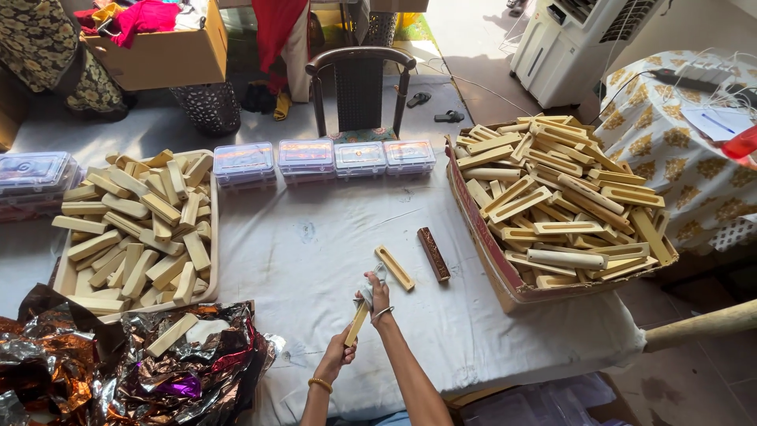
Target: The person wraps a small wooden block in a shiny metallic foil sheet, folding the edges to seal it. They then place the wrapped block into a cardboard box filled with similar wooden items. The person proceeds to pick up another wooden block and wipes it with a white cloth.
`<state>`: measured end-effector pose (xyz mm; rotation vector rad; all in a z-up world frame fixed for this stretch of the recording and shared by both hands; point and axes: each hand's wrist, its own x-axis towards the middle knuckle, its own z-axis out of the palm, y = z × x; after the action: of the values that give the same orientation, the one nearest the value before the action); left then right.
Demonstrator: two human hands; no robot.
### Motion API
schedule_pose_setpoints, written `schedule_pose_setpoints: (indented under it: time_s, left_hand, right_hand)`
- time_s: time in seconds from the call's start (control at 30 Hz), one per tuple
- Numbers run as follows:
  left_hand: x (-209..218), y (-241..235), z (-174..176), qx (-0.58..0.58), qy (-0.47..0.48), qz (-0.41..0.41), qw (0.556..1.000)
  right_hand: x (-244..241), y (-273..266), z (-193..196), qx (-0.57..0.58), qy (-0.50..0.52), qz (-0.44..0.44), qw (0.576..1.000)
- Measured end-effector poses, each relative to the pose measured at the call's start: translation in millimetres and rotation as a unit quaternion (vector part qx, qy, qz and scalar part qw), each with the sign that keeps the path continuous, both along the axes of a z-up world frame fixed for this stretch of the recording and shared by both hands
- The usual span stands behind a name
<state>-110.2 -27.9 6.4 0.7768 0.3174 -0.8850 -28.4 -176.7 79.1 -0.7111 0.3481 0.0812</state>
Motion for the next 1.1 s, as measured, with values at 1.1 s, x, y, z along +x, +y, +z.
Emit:
schedule_pose_setpoints:
  time_s: [1.1]
  left_hand:
    - [35,-7,10,0.296,-0.179,-0.124,0.93]
  right_hand:
    - [27,-34,-54,-0.102,0.094,-0.119,0.983]
